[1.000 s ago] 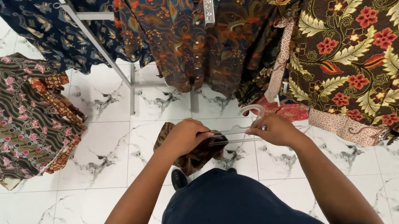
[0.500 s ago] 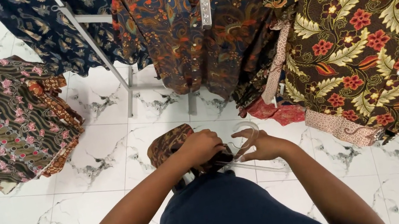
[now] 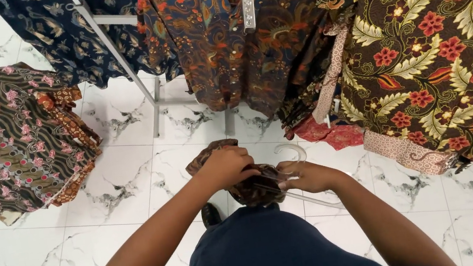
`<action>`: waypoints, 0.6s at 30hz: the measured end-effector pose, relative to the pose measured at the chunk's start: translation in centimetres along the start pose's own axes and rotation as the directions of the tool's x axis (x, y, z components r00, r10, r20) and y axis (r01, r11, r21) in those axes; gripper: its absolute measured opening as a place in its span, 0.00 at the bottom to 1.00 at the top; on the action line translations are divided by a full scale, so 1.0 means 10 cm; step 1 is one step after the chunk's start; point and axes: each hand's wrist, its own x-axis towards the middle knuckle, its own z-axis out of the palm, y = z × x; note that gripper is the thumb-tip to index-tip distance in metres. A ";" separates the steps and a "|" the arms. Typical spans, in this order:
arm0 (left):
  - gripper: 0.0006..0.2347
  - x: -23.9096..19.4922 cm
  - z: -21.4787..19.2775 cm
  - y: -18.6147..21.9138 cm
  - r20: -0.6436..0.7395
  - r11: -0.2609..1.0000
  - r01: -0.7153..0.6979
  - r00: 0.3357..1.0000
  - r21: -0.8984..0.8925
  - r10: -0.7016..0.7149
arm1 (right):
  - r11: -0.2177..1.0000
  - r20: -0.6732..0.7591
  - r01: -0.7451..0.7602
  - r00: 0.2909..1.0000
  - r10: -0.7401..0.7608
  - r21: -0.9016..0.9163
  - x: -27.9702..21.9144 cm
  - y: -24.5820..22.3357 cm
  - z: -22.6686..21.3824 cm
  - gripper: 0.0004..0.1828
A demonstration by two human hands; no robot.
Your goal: The person removes a patterned shirt from a hanger, unfolds it to examine the fabric and buttons, and then prepares to re-hang it.
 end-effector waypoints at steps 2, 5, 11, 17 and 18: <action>0.18 -0.06 0.00 -0.13 0.027 0.995 -0.008 1.000 0.095 0.005 | 0.999 -0.010 -0.001 1.000 0.001 -0.041 0.00 0.07 0.00 0.13; 0.20 -0.14 -0.03 -0.32 0.029 0.955 -0.027 0.999 0.294 0.019 | 0.995 -0.027 0.010 1.000 -0.013 -0.101 -0.02 0.15 -0.02 0.11; 0.10 -0.29 0.00 -1.00 0.153 0.873 0.054 0.978 0.485 -0.145 | 0.983 -0.076 -0.024 0.997 0.010 -0.184 -0.29 -0.26 -0.20 0.11; 0.06 -0.30 -0.05 -1.12 0.172 0.869 0.165 0.947 0.467 -0.272 | 0.982 -0.124 -0.064 0.991 0.042 -0.177 -0.35 0.08 -0.14 0.11; 0.07 -0.30 -0.06 -1.13 0.193 0.870 0.206 0.928 0.448 -0.319 | 0.981 -0.145 -0.064 0.989 0.037 -0.183 -0.35 0.06 -0.13 0.12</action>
